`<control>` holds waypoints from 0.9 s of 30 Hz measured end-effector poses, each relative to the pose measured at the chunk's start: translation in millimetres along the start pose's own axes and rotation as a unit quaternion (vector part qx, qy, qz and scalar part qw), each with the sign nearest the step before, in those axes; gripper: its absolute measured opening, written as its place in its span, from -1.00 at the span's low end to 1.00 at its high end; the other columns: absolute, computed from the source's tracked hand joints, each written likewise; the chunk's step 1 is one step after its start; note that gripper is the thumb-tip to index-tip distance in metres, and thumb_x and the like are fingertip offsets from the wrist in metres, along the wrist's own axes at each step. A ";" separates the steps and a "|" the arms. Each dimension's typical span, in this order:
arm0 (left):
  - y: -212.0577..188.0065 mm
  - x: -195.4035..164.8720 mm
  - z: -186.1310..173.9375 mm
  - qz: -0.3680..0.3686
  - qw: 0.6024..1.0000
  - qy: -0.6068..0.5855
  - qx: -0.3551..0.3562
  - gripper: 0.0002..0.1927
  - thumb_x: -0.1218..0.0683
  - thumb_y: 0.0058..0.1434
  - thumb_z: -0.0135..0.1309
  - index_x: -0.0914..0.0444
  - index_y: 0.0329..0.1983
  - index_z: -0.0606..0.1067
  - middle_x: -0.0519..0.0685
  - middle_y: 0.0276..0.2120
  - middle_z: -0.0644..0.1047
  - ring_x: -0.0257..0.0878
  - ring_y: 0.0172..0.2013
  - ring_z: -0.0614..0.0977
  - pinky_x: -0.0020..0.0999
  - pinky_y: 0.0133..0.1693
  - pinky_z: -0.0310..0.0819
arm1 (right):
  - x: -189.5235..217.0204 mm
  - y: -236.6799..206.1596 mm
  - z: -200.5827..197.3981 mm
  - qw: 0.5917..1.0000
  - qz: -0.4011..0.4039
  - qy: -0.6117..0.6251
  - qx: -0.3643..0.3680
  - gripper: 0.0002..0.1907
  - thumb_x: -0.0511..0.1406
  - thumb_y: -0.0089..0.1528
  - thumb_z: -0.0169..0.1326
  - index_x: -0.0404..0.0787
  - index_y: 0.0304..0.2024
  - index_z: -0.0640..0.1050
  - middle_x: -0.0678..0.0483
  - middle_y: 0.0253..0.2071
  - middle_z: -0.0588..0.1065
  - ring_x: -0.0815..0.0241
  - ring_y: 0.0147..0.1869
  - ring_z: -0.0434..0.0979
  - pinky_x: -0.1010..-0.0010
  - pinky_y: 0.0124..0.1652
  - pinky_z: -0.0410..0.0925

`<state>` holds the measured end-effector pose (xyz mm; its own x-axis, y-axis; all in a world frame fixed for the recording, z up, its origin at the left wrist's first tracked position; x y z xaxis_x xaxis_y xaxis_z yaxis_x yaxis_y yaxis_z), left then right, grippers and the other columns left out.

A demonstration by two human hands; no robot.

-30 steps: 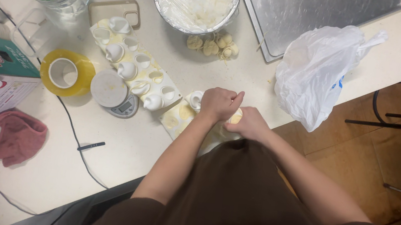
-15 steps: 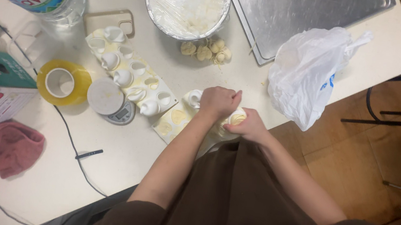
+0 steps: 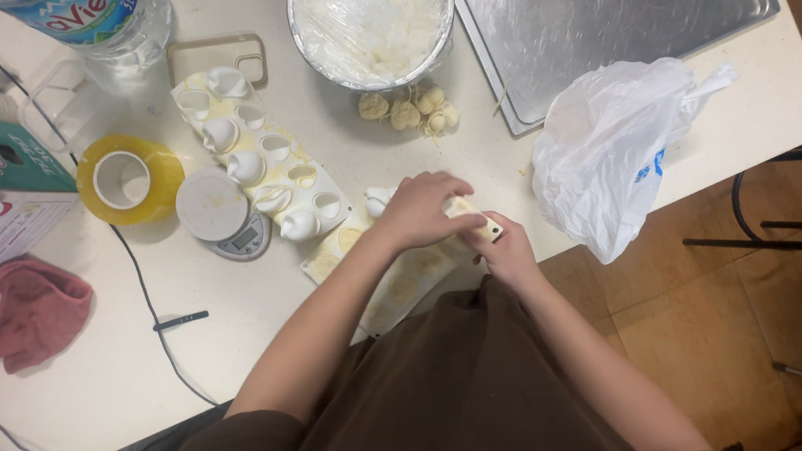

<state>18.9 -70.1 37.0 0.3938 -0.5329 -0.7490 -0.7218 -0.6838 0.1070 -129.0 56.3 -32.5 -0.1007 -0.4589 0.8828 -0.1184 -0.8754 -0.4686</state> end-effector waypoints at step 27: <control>-17.6 39.0 17.1 -0.202 0.961 -0.188 0.004 -0.70 -0.08 0.11 0.29 0.26 -0.32 0.66 -0.01 -0.47 0.64 -0.24 -0.44 0.62 -0.33 -0.31 0.49 | -10.4 3.9 3.5 0.986 0.013 0.169 -0.005 -0.45 -0.26 0.24 0.24 -0.22 0.26 0.43 0.09 -0.05 0.51 0.35 -0.14 0.44 0.51 -0.21 0.35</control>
<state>37.2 -70.3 -5.3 0.4108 -0.0062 -0.9117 -0.5583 -0.7923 -0.2462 -125.0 57.1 -43.4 -0.4268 -0.4036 0.8093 -0.1202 -0.8616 -0.4931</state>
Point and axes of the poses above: each hand's wrist, its own y-axis towards the middle knuckle, its own z-axis out of the palm, x = y × z, the point moved 3 cm from there along y, towards the middle knuckle
